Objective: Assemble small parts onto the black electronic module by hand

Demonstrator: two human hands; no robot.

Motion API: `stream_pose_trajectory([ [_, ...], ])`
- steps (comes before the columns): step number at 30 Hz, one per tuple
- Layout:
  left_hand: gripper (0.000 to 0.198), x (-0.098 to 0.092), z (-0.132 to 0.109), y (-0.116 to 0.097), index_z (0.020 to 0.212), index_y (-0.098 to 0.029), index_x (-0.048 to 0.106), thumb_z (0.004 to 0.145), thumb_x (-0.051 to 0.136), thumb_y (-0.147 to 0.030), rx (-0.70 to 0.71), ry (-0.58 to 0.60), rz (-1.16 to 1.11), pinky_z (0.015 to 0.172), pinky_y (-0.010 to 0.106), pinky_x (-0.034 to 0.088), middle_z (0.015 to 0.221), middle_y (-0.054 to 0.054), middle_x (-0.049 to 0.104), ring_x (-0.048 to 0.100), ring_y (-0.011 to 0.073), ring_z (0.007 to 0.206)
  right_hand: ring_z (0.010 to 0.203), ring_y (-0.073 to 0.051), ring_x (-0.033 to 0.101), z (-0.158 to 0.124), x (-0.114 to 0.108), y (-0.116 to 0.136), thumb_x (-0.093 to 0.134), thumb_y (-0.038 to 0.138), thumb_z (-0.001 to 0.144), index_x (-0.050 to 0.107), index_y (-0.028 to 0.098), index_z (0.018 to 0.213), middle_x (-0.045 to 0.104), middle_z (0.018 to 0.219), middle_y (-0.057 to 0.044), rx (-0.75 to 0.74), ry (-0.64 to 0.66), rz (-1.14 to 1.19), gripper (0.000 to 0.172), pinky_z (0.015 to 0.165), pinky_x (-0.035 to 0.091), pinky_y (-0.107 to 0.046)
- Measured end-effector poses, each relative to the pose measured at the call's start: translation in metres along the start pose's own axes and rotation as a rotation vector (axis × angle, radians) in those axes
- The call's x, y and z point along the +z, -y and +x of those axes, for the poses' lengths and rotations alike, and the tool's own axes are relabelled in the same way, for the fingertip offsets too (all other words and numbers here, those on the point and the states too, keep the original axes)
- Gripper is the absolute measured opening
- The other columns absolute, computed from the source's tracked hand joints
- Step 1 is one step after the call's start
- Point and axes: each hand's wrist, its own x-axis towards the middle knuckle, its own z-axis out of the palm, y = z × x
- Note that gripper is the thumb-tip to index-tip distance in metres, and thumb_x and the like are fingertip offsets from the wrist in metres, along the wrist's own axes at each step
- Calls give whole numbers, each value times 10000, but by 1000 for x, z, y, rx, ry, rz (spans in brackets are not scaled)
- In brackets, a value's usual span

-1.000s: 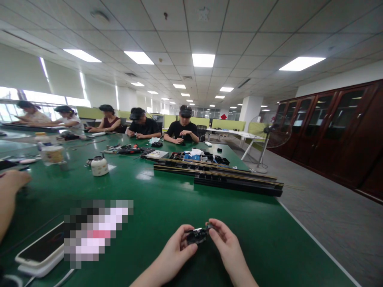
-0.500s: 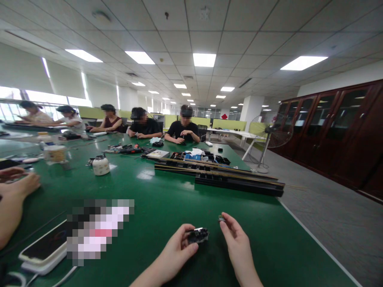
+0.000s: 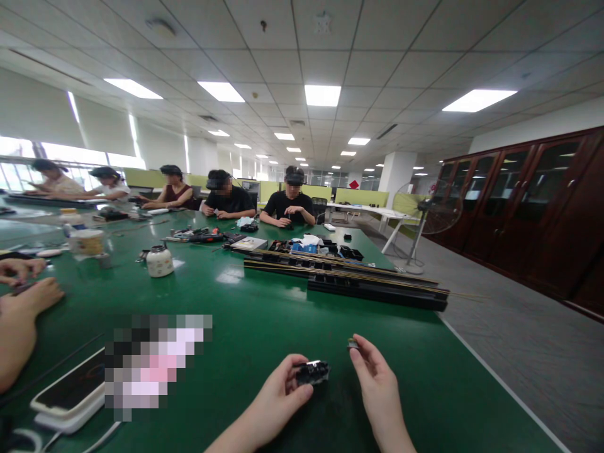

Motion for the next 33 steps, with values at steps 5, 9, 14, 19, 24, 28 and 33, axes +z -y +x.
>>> stream_pose_trajectory([
  [5, 332, 0, 0, -2, 992, -189, 452, 713, 624, -240, -10, -2, 5, 755, 301, 396, 980, 61, 599, 550, 171, 873, 953, -246, 592, 0, 1, -1, 625, 474, 642, 592, 165, 1014, 657, 1028, -96, -5, 9, -13, 485, 807, 472, -340],
  [9, 335, 2, 0, -3, 979, -189, 453, 699, 632, -229, -22, -14, 4, 745, 293, 391, 958, 53, 600, 549, 168, 861, 943, -247, 595, 1, 1, -3, 627, 467, 644, 597, 167, 1008, 661, 1018, -94, -16, 18, -29, 473, 806, 471, -345],
  [14, 343, 2, 0, -2, 972, -186, 448, 692, 638, -244, -20, -21, 1, 696, 277, 389, 908, 40, 595, 545, 149, 787, 926, -238, 602, 1, 2, -7, 617, 462, 657, 604, 168, 996, 668, 998, -90, -37, 18, -29, 449, 800, 471, -336],
  [19, 345, 1, 0, -1, 976, -182, 454, 696, 639, -262, -13, -14, 0, 722, 279, 387, 934, 50, 595, 542, 156, 827, 926, -245, 605, 1, 2, -10, 629, 442, 654, 614, 173, 986, 670, 995, -94, -46, 32, -26, 428, 834, 457, -368],
  [24, 356, 2, 1, -2, 976, -189, 459, 686, 647, -274, -16, -18, -4, 727, 285, 397, 912, 40, 596, 552, 159, 816, 910, -251, 614, 0, 4, -9, 642, 424, 647, 620, 165, 972, 676, 975, -106, -53, 62, -2, 416, 862, 448, -403],
  [28, 362, 2, 1, -4, 967, -198, 471, 672, 658, -292, -27, -20, -8, 760, 299, 396, 921, 38, 602, 558, 177, 862, 899, -253, 625, -4, 6, -3, 664, 398, 634, 633, 154, 935, 687, 942, -110, -50, 120, 19, 389, 859, 460, -411],
  [33, 362, 0, 2, 0, 970, -203, 476, 670, 660, -288, -21, -20, -25, 767, 307, 400, 934, 39, 599, 555, 182, 875, 921, -247, 624, -12, 10, 7, 665, 371, 654, 633, 162, 905, 693, 931, -99, -37, 284, 14, 328, 883, 446, -403],
])
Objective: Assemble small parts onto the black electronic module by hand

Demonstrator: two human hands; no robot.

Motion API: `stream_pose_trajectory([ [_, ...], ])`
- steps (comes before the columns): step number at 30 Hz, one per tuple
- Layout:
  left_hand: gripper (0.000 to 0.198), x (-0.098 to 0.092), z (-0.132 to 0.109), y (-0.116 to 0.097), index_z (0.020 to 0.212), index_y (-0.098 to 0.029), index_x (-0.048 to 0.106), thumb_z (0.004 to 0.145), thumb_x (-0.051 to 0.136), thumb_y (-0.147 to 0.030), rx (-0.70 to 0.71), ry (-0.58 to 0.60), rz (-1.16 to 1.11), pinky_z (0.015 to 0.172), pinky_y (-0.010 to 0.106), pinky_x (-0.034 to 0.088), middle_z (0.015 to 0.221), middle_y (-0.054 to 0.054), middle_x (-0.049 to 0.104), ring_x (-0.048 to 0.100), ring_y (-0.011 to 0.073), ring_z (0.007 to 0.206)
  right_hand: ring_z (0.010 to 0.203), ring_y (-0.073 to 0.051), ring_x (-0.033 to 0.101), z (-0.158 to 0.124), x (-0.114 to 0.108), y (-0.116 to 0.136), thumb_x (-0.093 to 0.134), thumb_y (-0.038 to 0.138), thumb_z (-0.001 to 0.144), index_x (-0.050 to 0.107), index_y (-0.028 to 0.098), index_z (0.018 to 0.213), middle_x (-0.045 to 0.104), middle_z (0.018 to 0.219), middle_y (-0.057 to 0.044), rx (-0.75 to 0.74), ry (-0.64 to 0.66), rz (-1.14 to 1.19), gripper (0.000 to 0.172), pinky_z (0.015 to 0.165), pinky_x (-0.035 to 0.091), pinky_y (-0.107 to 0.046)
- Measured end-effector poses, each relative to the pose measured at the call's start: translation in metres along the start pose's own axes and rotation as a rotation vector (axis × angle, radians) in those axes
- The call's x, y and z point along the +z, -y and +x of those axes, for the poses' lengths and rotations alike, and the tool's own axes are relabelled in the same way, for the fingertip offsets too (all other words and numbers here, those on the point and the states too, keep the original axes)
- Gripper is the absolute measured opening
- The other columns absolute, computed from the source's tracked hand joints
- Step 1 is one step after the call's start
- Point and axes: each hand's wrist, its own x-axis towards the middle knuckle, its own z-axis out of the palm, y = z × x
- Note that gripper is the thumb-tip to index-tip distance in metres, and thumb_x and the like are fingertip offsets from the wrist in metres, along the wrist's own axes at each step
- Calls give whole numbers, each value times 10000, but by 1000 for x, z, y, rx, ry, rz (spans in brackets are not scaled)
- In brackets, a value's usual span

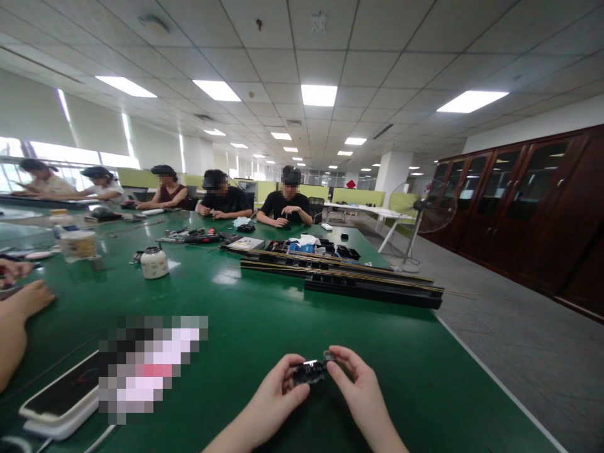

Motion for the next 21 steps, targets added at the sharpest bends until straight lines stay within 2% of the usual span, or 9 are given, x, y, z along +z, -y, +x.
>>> stream_pose_trajectory([
  [5, 336, 1, 0, -1, 962, -203, 485, 682, 655, -276, 23, 15, -12, 789, 314, 399, 951, 45, 599, 556, 191, 912, 934, -222, 622, -6, 8, 4, 617, 366, 716, 602, 182, 945, 688, 942, -84, 7, 193, 139, 294, 868, 455, -369],
  [8, 331, 3, -1, -5, 954, -204, 490, 679, 657, -285, 22, 23, -24, 807, 317, 392, 959, 46, 601, 546, 195, 941, 1019, -230, 570, -8, 9, 5, 605, 321, 722, 624, 209, 922, 668, 989, -73, -33, 207, -11, 230, 936, 388, -396],
  [12, 330, 3, -1, -5, 938, -196, 488, 677, 654, -310, 11, 21, -29, 749, 301, 400, 913, 33, 594, 549, 173, 863, 1097, -227, 496, -8, 8, 8, 606, 243, 705, 658, 239, 844, 641, 1019, -48, -105, 209, -311, 148, 991, 313, -388],
  [16, 354, 3, -1, -3, 951, -191, 485, 672, 651, -331, -8, 11, -8, 659, 278, 401, 840, 14, 571, 538, 145, 742, 1057, -205, 512, -9, 5, 13, 568, 210, 724, 642, 236, 843, 619, 1038, -44, -130, 248, -349, 142, 963, 345, -355],
  [21, 343, 4, -3, -4, 944, -201, 490, 664, 655, -307, -21, 10, 15, 737, 298, 401, 883, 20, 576, 538, 168, 832, 1038, -200, 515, -10, 2, 18, 551, 181, 724, 633, 252, 853, 618, 1020, -25, -144, 292, -372, 168, 943, 356, -350],
])
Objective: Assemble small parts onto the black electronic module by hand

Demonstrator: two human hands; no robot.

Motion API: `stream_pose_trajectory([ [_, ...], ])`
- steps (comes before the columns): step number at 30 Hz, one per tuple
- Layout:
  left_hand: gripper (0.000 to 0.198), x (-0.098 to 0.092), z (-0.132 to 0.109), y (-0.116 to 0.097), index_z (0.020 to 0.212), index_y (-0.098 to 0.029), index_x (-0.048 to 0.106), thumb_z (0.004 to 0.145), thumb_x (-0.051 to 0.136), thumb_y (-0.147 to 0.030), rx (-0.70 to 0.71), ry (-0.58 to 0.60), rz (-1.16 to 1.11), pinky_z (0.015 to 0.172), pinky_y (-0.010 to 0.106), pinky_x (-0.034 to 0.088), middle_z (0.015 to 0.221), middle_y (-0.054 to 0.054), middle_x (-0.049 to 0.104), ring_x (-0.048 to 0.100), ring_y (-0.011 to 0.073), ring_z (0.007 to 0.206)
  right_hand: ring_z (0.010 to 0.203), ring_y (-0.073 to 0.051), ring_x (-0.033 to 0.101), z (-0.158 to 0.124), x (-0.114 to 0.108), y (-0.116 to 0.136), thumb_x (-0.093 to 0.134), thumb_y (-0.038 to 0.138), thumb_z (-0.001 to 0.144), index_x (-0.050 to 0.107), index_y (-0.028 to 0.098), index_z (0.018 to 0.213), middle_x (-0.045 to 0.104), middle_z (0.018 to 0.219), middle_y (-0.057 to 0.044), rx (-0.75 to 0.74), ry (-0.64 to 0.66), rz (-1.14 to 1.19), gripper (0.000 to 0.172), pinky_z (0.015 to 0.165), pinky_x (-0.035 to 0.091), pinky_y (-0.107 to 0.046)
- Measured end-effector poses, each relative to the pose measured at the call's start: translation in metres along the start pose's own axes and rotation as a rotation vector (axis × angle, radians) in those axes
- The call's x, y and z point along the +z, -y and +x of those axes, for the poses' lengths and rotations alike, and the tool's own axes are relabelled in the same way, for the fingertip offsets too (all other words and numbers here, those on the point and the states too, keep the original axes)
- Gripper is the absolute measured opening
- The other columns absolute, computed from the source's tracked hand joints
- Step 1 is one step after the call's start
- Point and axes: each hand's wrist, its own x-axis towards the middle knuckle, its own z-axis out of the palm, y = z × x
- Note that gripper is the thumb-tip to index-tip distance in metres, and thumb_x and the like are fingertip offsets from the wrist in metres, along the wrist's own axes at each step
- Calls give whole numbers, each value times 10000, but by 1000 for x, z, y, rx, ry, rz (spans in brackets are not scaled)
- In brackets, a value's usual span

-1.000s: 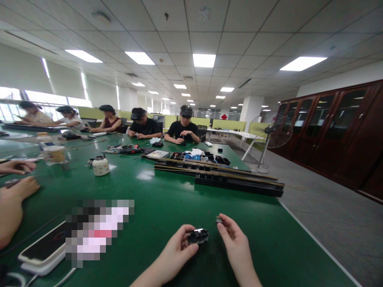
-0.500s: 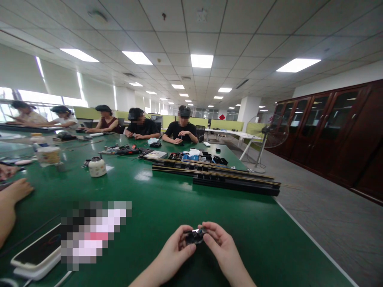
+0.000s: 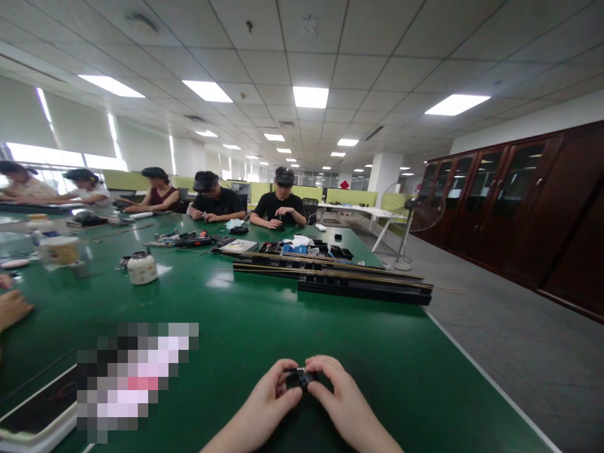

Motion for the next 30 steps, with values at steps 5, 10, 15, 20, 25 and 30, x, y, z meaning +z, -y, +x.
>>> stream_pose_trajectory([
  [5, 345, 0, 0, 1, 961, -210, 485, 673, 647, -309, 13, 10, 43, 817, 340, 387, 944, 41, 596, 541, 207, 922, 1030, -205, 516, -2, -1, 2, 547, 195, 731, 629, 266, 853, 625, 1011, -17, -16, 11, -54, 163, 929, 365, -356],
  [10, 349, -1, 0, 2, 976, -205, 474, 682, 636, -303, 18, 12, 102, 804, 334, 395, 939, 44, 599, 549, 209, 913, 1042, -211, 511, -4, -2, 4, 538, 220, 748, 627, 269, 862, 621, 1029, -22, -22, 13, -96, 153, 931, 359, -364],
  [15, 350, -3, 0, 2, 984, -200, 480, 687, 629, -309, 15, 7, 112, 785, 321, 397, 924, 38, 597, 547, 206, 905, 1048, -194, 508, -3, 0, 2, 526, 198, 756, 615, 248, 878, 604, 1056, -27, -11, -13, -35, 159, 940, 356, -344],
  [20, 355, -5, 0, 5, 998, -210, 474, 695, 626, -315, 38, 38, 77, 785, 315, 395, 931, 36, 588, 540, 201, 921, 1003, -197, 539, 0, 6, -4, 537, 223, 752, 610, 216, 887, 622, 1007, -38, 25, -46, 104, 153, 918, 377, -340],
  [25, 352, -5, 1, 6, 990, -207, 481, 686, 633, -297, 23, 37, 67, 723, 299, 400, 907, 31, 581, 545, 185, 846, 927, -205, 579, 3, 7, -11, 548, 297, 752, 598, 188, 949, 646, 940, -47, 110, -67, 234, 230, 860, 421, -335],
  [30, 334, -4, 1, 4, 981, -205, 476, 689, 624, -272, 22, 24, 63, 752, 305, 389, 925, 35, 582, 540, 184, 862, 1005, -203, 541, 0, 2, -6, 549, 236, 742, 610, 209, 894, 626, 1006, -37, 74, -66, 109, 166, 922, 372, -340],
])
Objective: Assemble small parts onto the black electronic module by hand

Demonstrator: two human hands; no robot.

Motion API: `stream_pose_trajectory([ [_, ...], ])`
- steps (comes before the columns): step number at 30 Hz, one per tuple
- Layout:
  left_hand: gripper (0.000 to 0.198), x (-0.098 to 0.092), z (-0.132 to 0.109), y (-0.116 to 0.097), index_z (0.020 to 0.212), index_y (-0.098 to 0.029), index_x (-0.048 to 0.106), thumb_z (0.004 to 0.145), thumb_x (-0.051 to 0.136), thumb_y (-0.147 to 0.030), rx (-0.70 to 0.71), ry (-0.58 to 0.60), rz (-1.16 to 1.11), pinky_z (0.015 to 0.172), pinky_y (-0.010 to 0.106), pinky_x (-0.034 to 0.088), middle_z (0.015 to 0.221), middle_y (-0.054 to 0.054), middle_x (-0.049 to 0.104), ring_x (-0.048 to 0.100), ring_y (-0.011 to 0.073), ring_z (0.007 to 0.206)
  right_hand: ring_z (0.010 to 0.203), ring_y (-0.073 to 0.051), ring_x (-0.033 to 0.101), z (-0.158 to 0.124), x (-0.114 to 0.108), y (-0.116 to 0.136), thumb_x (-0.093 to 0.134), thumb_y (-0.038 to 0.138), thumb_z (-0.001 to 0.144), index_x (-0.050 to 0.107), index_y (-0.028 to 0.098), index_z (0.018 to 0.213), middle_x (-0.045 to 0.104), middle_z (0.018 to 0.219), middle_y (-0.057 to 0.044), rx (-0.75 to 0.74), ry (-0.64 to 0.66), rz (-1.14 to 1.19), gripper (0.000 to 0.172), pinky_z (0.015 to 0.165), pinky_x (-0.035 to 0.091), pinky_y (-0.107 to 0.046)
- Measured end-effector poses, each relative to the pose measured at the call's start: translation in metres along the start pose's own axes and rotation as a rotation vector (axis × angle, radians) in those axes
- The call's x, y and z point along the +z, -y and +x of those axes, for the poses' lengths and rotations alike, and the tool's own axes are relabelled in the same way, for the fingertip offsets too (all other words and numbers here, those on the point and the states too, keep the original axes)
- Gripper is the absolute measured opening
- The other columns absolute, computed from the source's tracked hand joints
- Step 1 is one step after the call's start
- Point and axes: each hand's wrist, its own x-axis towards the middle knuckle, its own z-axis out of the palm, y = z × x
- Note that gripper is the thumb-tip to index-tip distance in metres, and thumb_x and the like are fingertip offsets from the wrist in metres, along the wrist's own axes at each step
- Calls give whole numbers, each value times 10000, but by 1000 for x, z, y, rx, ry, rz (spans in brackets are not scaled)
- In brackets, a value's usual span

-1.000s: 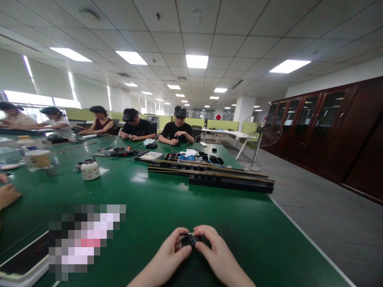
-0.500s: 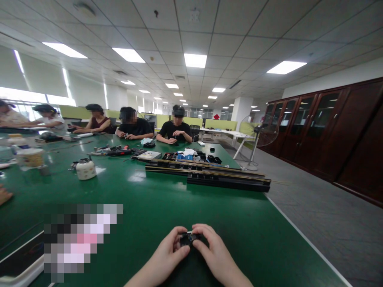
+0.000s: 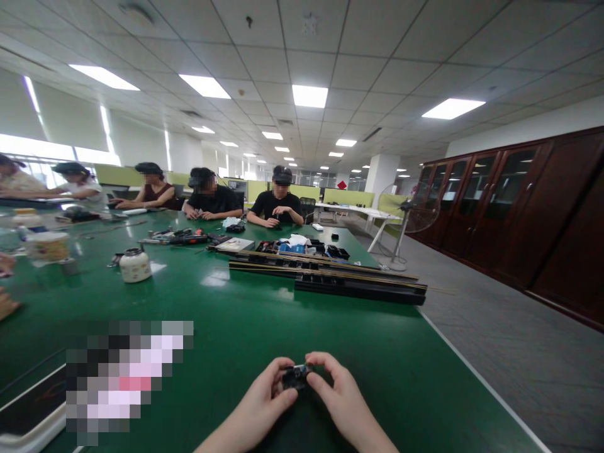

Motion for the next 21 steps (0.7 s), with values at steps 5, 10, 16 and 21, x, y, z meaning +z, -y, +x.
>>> stream_pose_trajectory([
  [5, 316, 2, -1, -4, 971, -205, 474, 687, 609, -235, -19, -14, 1, 771, 325, 385, 920, 36, 586, 541, 196, 876, 1058, -205, 510, -4, -2, 5, 568, 182, 704, 627, 251, 830, 607, 1058, -18, -39, 95, -153, 155, 946, 350, -344],
  [10, 329, 2, -2, -1, 987, -204, 474, 691, 613, -244, 7, -4, 18, 786, 330, 381, 912, 33, 571, 537, 199, 882, 1036, -199, 528, -4, -4, 6, 572, 161, 689, 627, 247, 817, 614, 1042, -12, -28, 112, -132, 164, 930, 360, -329],
  [16, 354, -1, 1, 2, 984, -205, 468, 705, 612, -368, 9, -1, -50, 687, 293, 401, 890, 34, 579, 544, 173, 790, 1049, -218, 521, -1, -4, 1, 606, 214, 690, 620, 235, 932, 615, 1065, -24, 75, 100, 19, 243, 942, 337, -357],
  [21, 362, -4, 2, 5, 973, -212, 482, 690, 634, -379, 58, -26, -85, 814, 316, 387, 964, 42, 591, 543, 198, 922, 1008, -224, 550, 5, -3, -13, 658, 327, 672, 573, 200, 1025, 628, 1051, -52, 127, 124, 210, 385, 900, 388, -351],
])
